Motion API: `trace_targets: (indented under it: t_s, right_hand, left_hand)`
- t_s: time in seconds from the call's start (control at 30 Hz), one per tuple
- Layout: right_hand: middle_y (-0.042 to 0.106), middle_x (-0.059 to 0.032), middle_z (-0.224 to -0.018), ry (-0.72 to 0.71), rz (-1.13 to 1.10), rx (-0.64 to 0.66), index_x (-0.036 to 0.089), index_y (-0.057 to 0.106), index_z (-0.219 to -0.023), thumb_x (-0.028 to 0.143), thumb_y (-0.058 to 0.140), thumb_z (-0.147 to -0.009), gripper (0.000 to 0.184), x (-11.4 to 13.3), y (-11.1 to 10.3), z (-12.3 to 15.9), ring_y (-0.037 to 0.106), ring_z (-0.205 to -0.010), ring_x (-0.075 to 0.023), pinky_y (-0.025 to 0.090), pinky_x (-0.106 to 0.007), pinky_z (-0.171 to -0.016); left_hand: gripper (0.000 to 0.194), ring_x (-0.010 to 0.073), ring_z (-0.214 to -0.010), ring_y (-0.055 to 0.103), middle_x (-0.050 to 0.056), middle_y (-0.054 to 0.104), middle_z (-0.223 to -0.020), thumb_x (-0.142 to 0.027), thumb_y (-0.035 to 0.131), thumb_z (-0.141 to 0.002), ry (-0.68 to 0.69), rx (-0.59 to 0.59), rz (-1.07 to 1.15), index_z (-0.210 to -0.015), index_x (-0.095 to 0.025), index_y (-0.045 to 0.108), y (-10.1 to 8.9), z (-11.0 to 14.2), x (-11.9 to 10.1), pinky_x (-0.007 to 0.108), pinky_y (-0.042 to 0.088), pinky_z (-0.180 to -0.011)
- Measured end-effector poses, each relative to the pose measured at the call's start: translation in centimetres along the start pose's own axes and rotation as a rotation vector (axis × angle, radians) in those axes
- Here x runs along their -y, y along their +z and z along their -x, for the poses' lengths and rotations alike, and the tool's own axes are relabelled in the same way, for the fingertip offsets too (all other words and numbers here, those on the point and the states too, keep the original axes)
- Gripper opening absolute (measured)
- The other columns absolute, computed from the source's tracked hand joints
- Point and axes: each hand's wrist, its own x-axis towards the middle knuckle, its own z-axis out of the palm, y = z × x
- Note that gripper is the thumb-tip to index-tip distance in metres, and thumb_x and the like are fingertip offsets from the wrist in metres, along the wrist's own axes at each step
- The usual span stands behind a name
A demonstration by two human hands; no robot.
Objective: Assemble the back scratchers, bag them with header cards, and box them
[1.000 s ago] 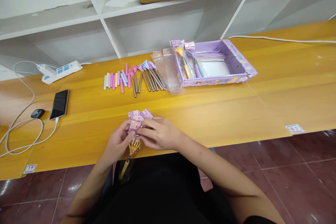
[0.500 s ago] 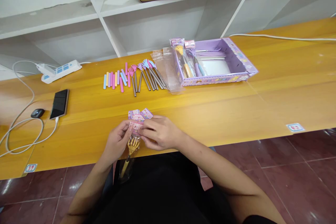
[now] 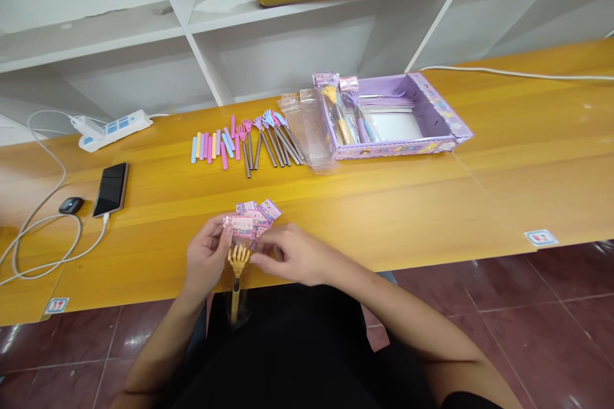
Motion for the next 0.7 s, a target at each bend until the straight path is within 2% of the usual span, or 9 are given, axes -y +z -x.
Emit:
trace_targets:
  t_s: [0.07,0.13,0.27,0.33,0.4,0.47,0.57,0.63,0.7]
  right_hand:
    - [0.072,0.0028,-0.081,0.169,-0.176,0.150,0.018,0.071,-0.103,0.030,0.074,-0.101,0.012,1.4,1.0,0.0,0.060,-0.056,-0.0074,0.047,-0.020,-0.055]
    - [0.075,0.0023,-0.089,0.283,-0.294,0.243,0.018,0.069,-0.108,0.025,0.079,-0.097,0.017,2.5,2.4,0.1,0.062,-0.053,-0.0051,0.047,-0.017,-0.051]
    - [0.062,0.0092,-0.065,0.429,-0.425,0.224,0.020,0.060,-0.100,0.030,0.074,-0.102,0.017,2.9,4.9,0.0,0.053,-0.041,-0.0055,0.041,-0.015,-0.038]
    - [0.056,0.0113,-0.058,0.446,-0.483,0.214,0.021,0.057,-0.098,0.039,0.074,-0.102,0.025,2.6,5.6,0.0,0.051,-0.039,-0.0065,0.039,-0.015,-0.034]
    - [0.057,0.0109,-0.058,0.441,-0.527,0.209,0.022,0.054,-0.098,0.047,0.073,-0.103,0.031,2.4,5.9,-0.1,0.053,-0.039,-0.0075,0.039,-0.015,-0.033]
    - [0.057,0.0105,-0.057,0.439,-0.545,0.197,0.022,0.054,-0.099,0.052,0.072,-0.102,0.035,2.5,5.9,-0.2,0.056,-0.040,-0.0092,0.040,-0.016,-0.033]
    - [0.057,0.0092,-0.057,0.461,-0.535,0.154,0.022,0.057,-0.102,0.058,0.070,-0.102,0.039,3.0,4.8,-0.1,0.058,-0.041,-0.0119,0.042,-0.019,-0.033]
    - [0.062,0.0055,-0.063,0.451,-0.491,0.056,0.023,0.061,-0.101,0.062,0.070,-0.101,0.041,3.3,2.8,0.0,0.061,-0.044,-0.0132,0.044,-0.022,-0.035]
    - [0.067,0.0016,-0.071,0.400,-0.379,-0.133,0.023,0.064,-0.097,0.065,0.072,-0.098,0.042,3.6,-0.7,0.2,0.063,-0.048,-0.0139,0.045,-0.025,-0.039]
  left_hand:
    - [0.038,0.0216,-0.099,0.081,0.009,0.085,-0.115,-0.052,0.064,-0.108,0.006,-0.100,0.003,-0.126,-0.020,0.072,0.0,0.1,-0.1,0.032,0.064,-0.089]
    - [0.038,0.0205,-0.097,0.081,0.008,0.085,-0.112,-0.054,0.066,-0.107,0.023,-0.207,0.008,-0.124,-0.021,0.072,-0.1,0.2,-0.2,0.031,0.065,-0.088]
    - [0.040,0.0209,-0.098,0.081,0.007,0.084,-0.109,-0.058,0.071,-0.103,0.091,-0.354,0.034,-0.117,-0.021,0.074,-0.1,0.3,-0.2,0.032,0.066,-0.090]
    - [0.039,0.0211,-0.097,0.081,0.007,0.084,-0.106,-0.057,0.074,-0.101,0.126,-0.409,0.070,-0.116,-0.021,0.075,0.0,0.3,0.0,0.032,0.065,-0.090]
    - [0.035,0.0205,-0.098,0.081,0.007,0.084,-0.106,-0.051,0.076,-0.101,0.142,-0.443,0.133,-0.118,-0.021,0.075,0.0,0.4,0.3,0.030,0.064,-0.090]
    - [0.032,0.0199,-0.101,0.079,0.006,0.083,-0.112,-0.046,0.075,-0.103,0.163,-0.436,0.255,-0.124,-0.023,0.074,0.0,0.3,0.5,0.030,0.062,-0.091]
    - [0.039,0.0213,-0.105,0.076,0.008,0.079,-0.124,-0.045,0.070,-0.103,0.247,-0.332,0.453,-0.136,-0.024,0.070,-0.2,0.0,0.5,0.033,0.060,-0.092]
    - [0.043,0.0227,-0.101,0.075,0.011,0.078,-0.129,-0.045,0.065,-0.103,0.278,-0.236,0.485,-0.141,-0.023,0.067,-0.5,-0.2,0.5,0.036,0.059,-0.089]
    - [0.043,0.0231,-0.095,0.074,0.014,0.077,-0.131,-0.044,0.060,-0.105,0.273,-0.153,0.459,-0.142,-0.023,0.063,-0.6,-0.4,0.5,0.039,0.058,-0.085]
